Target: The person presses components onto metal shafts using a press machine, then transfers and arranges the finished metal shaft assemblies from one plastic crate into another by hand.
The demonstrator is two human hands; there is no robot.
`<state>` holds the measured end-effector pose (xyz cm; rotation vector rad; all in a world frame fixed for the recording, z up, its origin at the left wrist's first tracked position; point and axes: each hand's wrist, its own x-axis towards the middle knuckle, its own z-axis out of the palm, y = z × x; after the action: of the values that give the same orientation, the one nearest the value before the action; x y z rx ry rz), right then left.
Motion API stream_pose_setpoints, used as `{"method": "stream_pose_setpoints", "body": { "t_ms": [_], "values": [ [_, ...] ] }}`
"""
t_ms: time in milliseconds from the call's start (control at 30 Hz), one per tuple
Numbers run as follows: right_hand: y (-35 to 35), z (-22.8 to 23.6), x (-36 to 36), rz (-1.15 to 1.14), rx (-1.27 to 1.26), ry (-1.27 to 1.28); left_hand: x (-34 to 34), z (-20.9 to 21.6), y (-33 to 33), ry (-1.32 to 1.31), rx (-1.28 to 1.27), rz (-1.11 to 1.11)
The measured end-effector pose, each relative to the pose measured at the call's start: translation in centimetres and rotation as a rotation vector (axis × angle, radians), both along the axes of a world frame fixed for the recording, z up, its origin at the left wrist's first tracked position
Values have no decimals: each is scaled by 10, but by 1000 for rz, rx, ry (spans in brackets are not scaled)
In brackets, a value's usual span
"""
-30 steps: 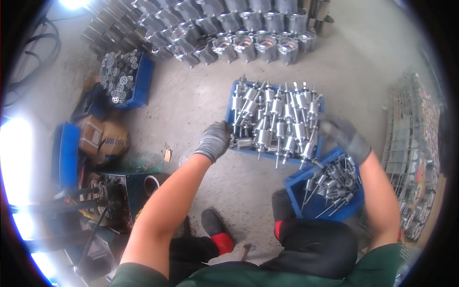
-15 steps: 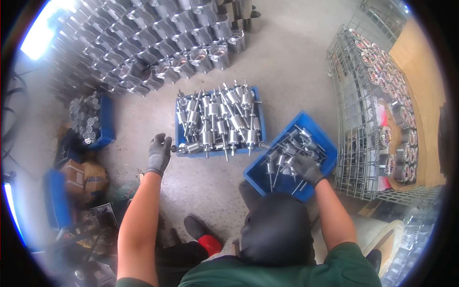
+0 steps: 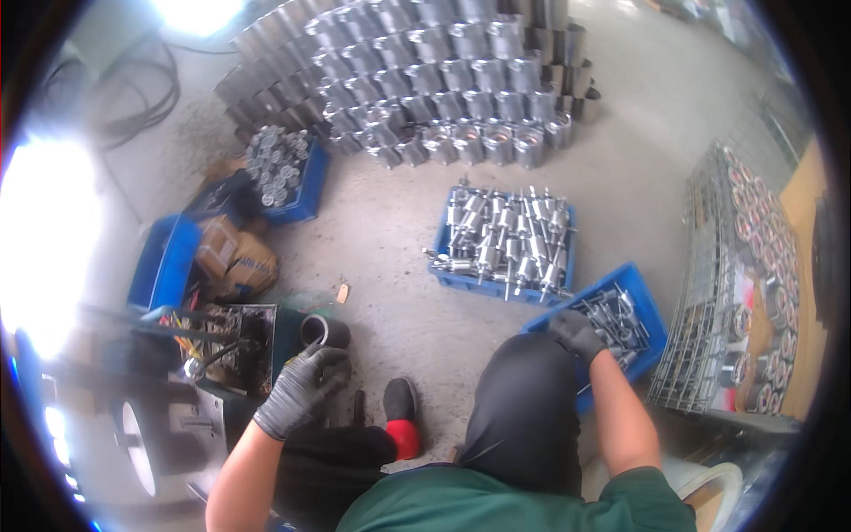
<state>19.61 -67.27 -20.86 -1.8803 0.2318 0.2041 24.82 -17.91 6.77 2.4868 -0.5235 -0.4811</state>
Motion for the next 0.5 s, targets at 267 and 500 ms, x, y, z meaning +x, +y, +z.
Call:
{"method": "stream_pose_setpoints", "body": {
  "t_ms": [267, 500],
  "values": [
    [77, 70, 171, 423, -689, -210, 12, -26, 35, 46, 283, -228],
    [94, 16, 239, 583, -1073, -167, 26, -29, 16, -5, 162, -318]
  ]
}}
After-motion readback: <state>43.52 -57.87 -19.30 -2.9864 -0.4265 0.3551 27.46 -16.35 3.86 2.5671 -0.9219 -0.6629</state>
